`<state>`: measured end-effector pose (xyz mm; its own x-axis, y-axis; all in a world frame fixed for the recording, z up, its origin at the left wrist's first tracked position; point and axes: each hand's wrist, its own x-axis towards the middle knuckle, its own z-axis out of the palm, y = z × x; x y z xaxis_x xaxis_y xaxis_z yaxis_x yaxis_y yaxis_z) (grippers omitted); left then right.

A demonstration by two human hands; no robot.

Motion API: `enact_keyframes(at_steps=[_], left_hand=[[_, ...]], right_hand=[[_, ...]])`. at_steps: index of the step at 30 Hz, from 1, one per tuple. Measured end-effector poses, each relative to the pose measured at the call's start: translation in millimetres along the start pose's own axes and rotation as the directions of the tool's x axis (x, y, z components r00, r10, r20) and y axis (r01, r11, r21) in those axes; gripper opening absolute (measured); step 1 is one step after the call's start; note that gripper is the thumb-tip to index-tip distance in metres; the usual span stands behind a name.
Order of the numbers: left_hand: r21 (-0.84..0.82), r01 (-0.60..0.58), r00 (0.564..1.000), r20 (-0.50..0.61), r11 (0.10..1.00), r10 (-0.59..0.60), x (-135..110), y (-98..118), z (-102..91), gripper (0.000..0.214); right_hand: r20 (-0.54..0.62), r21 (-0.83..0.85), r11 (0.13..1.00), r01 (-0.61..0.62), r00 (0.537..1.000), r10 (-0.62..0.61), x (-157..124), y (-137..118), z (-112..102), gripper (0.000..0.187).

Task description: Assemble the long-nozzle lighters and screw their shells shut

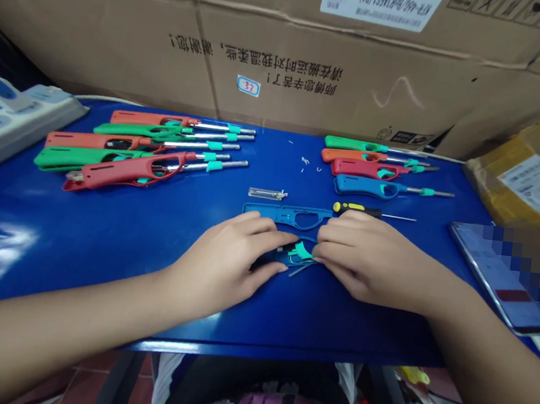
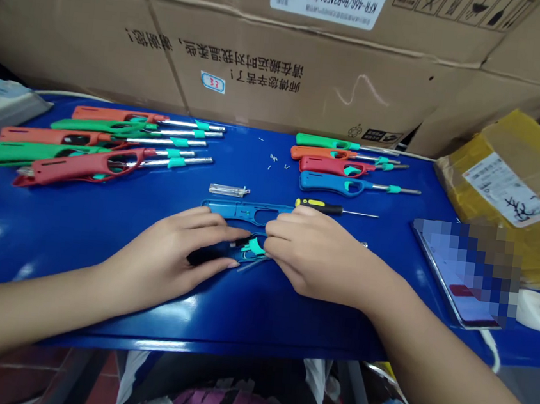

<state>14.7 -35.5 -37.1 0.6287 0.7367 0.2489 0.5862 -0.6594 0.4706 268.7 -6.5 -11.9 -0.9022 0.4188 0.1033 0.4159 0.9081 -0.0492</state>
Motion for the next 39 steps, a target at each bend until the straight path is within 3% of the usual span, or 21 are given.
enact_keyframes(at_steps=[11,33,36,39], left_hand=[[-0.016,-0.040,0.999,-0.001,0.999,0.040,-1,-4,1.7,0.034],[0.037,-0.014,0.998,0.054,0.999,0.012,1,0,-0.9,0.039],[0.038,0.023,0.998,0.054,0.999,-0.025,0,1,-0.8,0.043],[-0.002,0.026,0.999,0.034,1.000,-0.026,-1,-2,-0.2,0.042]], right_hand=[[0.001,0.006,1.000,0.011,1.000,-0.011,2,0,1,0.021],[0.052,-0.173,0.981,0.090,0.995,-0.083,6,-10,1,0.029],[0.008,-0.104,0.993,0.047,0.999,-0.047,5,-10,0,0.027],[-0.131,0.106,0.990,-0.095,0.985,0.109,3,-4,-3,0.023]])
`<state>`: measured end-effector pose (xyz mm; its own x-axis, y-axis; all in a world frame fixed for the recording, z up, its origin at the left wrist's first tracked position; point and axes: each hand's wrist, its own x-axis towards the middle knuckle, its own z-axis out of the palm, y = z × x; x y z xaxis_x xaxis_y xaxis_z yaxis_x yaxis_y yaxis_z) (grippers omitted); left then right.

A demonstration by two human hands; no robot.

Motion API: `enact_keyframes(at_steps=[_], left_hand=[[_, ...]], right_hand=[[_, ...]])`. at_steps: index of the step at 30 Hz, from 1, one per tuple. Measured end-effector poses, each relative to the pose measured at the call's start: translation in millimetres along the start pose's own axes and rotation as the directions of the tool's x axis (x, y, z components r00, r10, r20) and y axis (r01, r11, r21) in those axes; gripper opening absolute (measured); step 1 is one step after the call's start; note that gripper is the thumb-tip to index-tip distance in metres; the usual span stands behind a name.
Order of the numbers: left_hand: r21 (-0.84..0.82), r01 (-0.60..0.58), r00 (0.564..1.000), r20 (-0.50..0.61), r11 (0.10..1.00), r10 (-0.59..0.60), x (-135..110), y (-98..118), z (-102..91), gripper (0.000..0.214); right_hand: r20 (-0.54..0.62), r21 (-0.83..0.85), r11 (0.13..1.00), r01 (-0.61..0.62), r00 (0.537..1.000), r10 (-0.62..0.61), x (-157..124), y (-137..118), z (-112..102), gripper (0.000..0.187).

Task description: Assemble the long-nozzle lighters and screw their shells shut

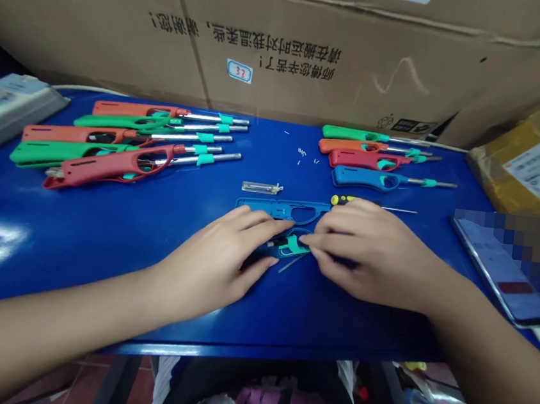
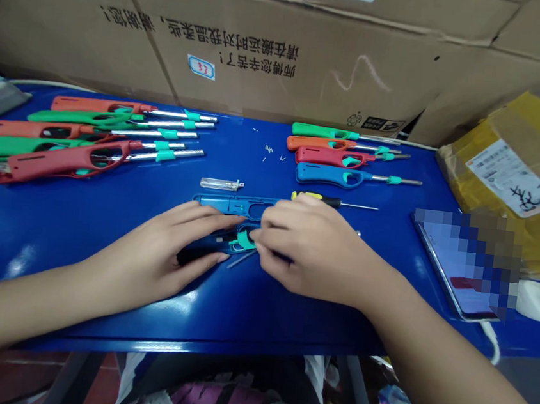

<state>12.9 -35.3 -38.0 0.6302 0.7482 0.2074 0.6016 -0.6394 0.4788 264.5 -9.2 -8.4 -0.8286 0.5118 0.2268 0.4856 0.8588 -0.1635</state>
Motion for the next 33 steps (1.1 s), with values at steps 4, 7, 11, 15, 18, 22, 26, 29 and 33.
enact_keyframes(at_steps=[4,7,11,15,18,22,26,29,33], left_hand=[[-0.066,-0.019,1.000,-0.021,0.998,0.018,2,-3,-0.8,0.040],[-0.101,-0.019,1.000,-0.026,0.995,0.017,4,-3,-2.1,0.041],[-0.135,-0.008,0.999,-0.035,0.991,0.003,5,-1,-2.3,0.041],[-0.189,0.012,0.998,-0.060,0.982,-0.024,7,0,-0.4,0.030],[-0.196,0.016,0.997,-0.070,0.981,-0.030,8,-3,0.7,0.025],[-0.223,0.001,0.996,-0.089,0.975,-0.021,9,-5,1.3,0.023],[-0.248,0.011,0.996,-0.086,0.969,-0.034,9,-5,1.8,0.023],[-0.237,0.017,0.996,-0.079,0.971,-0.037,9,-5,1.9,0.025],[-0.130,0.014,0.996,-0.086,0.991,-0.026,9,-7,2.1,0.030]], right_hand=[[-0.054,0.171,0.964,-0.202,0.975,0.214,-1,9,-1,0.030],[0.041,0.151,0.966,-0.211,0.978,0.207,-1,13,3,0.034],[0.104,0.143,0.978,-0.152,0.985,0.138,1,14,7,0.023],[0.067,0.153,0.982,-0.112,0.992,0.102,2,11,11,0.022],[0.044,0.130,0.987,-0.093,0.995,0.088,2,9,13,0.023],[0.033,0.127,0.987,-0.101,0.995,0.098,2,8,13,0.025],[0.004,0.114,0.988,-0.106,0.994,0.106,2,8,10,0.026],[-0.007,0.097,0.991,-0.095,0.995,0.096,2,7,9,0.024],[-0.004,0.084,0.993,-0.077,0.997,0.078,3,8,12,0.025]])
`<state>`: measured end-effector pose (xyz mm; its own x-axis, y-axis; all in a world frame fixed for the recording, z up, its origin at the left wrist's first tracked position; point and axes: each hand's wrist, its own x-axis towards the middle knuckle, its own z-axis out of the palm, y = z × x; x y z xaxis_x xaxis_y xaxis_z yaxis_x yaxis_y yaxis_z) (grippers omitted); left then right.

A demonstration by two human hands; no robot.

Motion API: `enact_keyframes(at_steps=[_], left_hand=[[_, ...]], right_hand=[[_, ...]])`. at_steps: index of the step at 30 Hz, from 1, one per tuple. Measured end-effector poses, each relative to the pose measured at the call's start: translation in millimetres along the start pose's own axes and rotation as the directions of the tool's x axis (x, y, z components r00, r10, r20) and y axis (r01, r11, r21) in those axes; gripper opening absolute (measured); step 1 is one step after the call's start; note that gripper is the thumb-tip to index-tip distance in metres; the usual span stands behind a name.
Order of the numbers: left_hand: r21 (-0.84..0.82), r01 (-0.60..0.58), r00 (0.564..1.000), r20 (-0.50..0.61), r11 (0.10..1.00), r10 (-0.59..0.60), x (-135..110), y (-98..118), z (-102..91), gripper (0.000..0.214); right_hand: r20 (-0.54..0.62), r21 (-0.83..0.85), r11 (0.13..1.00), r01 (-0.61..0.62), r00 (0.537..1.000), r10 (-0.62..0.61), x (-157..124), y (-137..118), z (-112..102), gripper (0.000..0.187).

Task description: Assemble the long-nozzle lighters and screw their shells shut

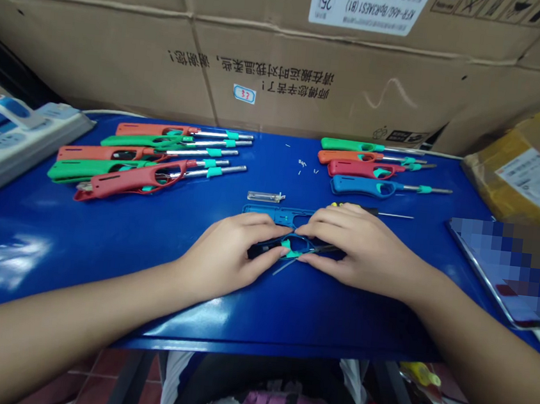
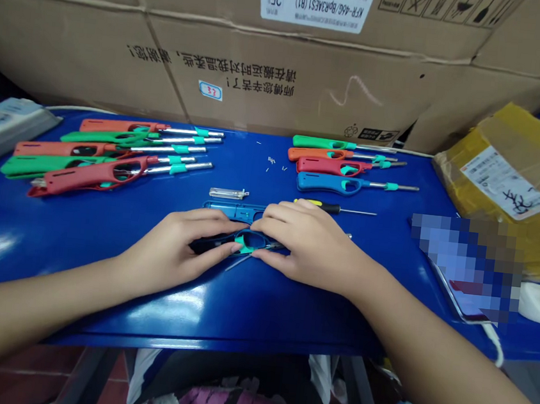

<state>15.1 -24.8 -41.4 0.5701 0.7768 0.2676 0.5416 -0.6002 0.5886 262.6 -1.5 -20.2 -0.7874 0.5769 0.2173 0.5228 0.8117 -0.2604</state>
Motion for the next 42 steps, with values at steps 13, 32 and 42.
enact_keyframes(at_steps=[13,32,42], left_hand=[[0.107,-0.063,0.996,-0.062,0.992,0.070,3,-5,1.3,0.031],[0.167,0.004,0.999,-0.039,0.986,0.002,24,-53,-30.1,0.022],[0.017,0.090,0.986,-0.141,0.996,-0.087,25,-56,-26.8,0.017]], right_hand=[[-0.021,0.123,0.991,0.044,0.999,-0.042,1,-2,0,0.015],[0.122,0.237,0.971,-0.021,0.992,-0.008,-1,-3,1,0.006],[0.165,0.168,0.984,-0.063,0.986,0.035,0,-4,-5,0.009]])
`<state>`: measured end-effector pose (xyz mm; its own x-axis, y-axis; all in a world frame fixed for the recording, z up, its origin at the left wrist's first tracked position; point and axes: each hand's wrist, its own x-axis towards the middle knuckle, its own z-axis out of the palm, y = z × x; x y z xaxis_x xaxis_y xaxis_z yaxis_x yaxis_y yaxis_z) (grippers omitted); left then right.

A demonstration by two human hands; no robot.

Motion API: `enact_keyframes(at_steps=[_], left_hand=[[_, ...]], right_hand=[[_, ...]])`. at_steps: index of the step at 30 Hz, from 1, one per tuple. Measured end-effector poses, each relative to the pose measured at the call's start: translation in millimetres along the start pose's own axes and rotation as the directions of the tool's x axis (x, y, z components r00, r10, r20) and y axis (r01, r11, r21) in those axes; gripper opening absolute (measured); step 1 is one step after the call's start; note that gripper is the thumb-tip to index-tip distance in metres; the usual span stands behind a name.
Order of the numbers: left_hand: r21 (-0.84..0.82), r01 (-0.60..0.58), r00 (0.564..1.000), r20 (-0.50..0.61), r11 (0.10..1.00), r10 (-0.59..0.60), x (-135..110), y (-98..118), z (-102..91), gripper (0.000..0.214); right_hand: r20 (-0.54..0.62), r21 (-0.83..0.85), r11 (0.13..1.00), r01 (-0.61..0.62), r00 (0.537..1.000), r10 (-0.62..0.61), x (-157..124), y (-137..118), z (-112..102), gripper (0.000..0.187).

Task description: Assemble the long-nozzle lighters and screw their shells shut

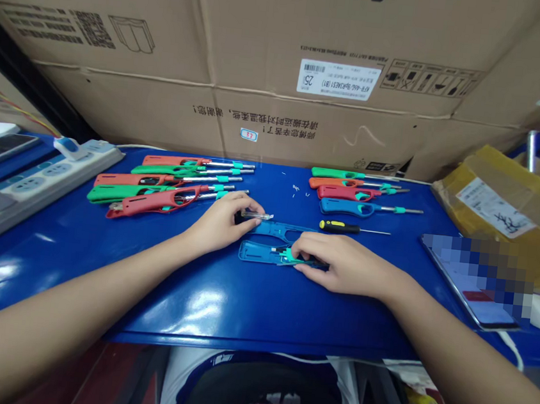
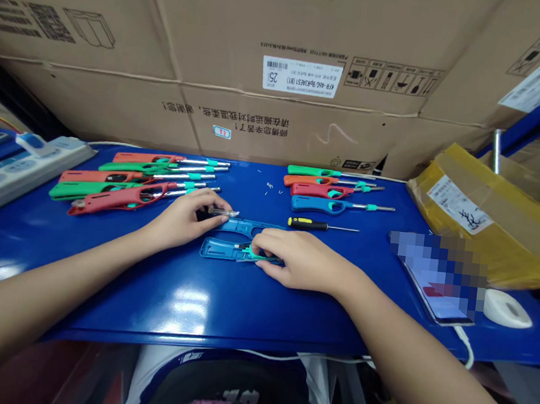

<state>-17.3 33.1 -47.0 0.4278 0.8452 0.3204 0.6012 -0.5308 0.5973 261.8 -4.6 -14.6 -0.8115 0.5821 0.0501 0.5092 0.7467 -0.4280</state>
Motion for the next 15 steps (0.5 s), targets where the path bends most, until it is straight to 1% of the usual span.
enact_keyframes(at_steps=[3,5,7,9,10,12,14,15], left_hand=[[-0.057,0.053,0.994,-0.090,0.997,-0.058,0,2,0.6,0.018],[-0.099,0.086,0.982,-0.160,0.991,-0.101,-1,6,0.0,0.021],[-0.143,0.103,0.971,-0.202,0.984,-0.131,-2,13,-0.9,0.023],[-0.204,0.102,0.971,-0.192,0.974,-0.142,-5,23,-1.3,0.024],[-0.299,0.116,0.974,-0.151,0.947,-0.167,-7,29,-1.1,0.024],[-0.448,0.157,0.984,-0.003,0.880,-0.177,-12,41,-0.2,0.026],[-0.507,0.223,0.973,0.166,0.832,-0.159,-18,51,1.0,0.025],[-0.523,0.264,0.958,0.239,0.810,-0.158,-20,55,1.7,0.024]], right_hand=[[-0.008,-0.030,0.999,0.014,1.000,-0.014,-1,-2,1,0.018],[-0.025,-0.040,0.999,0.020,0.999,-0.021,-1,-3,4,0.021],[-0.043,-0.033,0.999,0.022,0.999,-0.023,0,-4,8,0.018],[-0.076,0.006,1.000,0.018,0.997,-0.017,1,-5,11,0.012],[-0.103,0.041,0.999,0.012,0.995,-0.008,2,-6,12,0.009],[-0.156,0.149,0.989,-0.003,0.987,0.027,4,-7,12,0.005],[-0.164,0.278,0.959,-0.050,0.981,0.099,5,-7,10,0.001],[-0.138,0.344,0.934,-0.093,0.979,0.149,5,-7,9,0.004]])
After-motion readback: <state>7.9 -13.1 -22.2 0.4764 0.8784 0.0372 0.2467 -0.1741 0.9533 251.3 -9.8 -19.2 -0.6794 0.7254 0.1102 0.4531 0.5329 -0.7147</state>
